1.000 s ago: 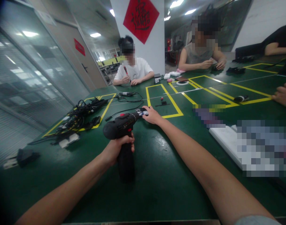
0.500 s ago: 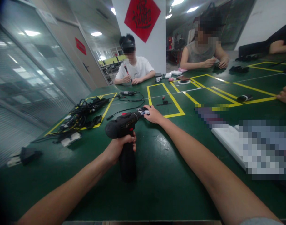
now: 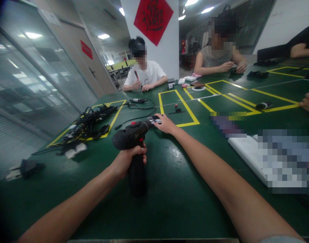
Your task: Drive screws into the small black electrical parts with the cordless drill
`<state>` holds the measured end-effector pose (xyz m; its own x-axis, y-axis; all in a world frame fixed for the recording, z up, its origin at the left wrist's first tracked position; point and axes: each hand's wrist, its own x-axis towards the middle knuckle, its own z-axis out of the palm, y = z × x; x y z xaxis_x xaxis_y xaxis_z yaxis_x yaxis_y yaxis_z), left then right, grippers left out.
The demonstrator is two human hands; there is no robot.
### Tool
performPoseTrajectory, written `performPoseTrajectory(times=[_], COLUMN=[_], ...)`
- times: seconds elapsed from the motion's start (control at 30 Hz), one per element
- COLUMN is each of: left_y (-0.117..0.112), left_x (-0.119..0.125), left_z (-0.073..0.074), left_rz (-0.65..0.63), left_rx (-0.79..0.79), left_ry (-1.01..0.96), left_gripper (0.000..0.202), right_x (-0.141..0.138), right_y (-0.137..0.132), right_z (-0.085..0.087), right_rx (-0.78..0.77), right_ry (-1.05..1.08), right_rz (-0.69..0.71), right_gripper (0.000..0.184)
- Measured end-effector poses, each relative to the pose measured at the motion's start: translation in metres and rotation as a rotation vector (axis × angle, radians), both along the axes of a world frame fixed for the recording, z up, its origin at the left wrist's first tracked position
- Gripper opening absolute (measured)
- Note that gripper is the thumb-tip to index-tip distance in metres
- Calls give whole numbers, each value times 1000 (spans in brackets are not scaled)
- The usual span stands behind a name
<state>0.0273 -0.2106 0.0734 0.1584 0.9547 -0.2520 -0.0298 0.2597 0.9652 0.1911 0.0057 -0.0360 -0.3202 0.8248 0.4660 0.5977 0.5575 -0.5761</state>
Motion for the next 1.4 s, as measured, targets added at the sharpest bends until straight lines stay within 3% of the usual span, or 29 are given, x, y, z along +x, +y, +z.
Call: performPoseTrajectory(times=[1.4], left_y=[-1], left_x=[1], left_z=[2], left_rz=[18], left_rx=[-5], left_ry=[-22], left_gripper=[22], right_x=[0], right_y=[-3], right_z=[0], right_rx=[-2], right_ry=[-16], right_rz=[-15], right_gripper=[52])
